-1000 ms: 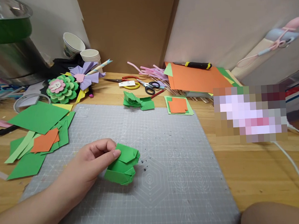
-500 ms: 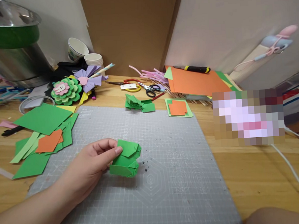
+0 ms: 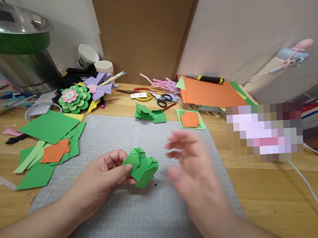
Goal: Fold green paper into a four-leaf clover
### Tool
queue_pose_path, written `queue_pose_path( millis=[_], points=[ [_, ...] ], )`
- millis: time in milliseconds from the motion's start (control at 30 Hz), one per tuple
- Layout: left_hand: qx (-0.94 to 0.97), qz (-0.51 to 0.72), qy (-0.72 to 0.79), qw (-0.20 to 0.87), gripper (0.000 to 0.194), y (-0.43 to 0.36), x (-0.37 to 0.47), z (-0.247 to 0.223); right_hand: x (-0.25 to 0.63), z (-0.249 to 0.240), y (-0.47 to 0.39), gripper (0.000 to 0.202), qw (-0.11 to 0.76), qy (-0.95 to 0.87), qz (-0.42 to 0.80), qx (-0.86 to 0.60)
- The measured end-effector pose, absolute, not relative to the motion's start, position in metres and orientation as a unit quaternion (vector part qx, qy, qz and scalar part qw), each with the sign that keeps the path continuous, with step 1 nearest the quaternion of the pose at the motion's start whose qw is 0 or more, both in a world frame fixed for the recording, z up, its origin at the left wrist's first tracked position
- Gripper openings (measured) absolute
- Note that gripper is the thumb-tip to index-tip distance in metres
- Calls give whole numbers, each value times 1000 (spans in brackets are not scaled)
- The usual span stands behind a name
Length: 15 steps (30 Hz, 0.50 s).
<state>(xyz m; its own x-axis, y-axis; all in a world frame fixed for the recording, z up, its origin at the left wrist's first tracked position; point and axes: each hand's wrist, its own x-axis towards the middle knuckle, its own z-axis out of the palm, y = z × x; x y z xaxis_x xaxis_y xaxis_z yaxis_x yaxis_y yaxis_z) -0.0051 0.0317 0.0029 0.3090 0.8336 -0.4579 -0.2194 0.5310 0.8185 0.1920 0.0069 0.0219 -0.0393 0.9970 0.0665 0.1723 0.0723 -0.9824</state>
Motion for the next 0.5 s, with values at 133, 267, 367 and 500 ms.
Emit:
queue_pose_path(
  millis=[133,267,367,500],
  points=[
    [316,376,449,746,28,31,-4,3,173,1,16,41,390,-467,654,-450],
    [332,358,451,747,26,29,-3,3,169,-9,19,28,374,-428,685,-455],
    [378,335,450,737,21,27,-2,2,171,-9,19,27,350,-419,688,-478],
    [407,342,437,726,15,25,-1,0,172,-3,20,28,326,-451,661,-504]
  ],
)
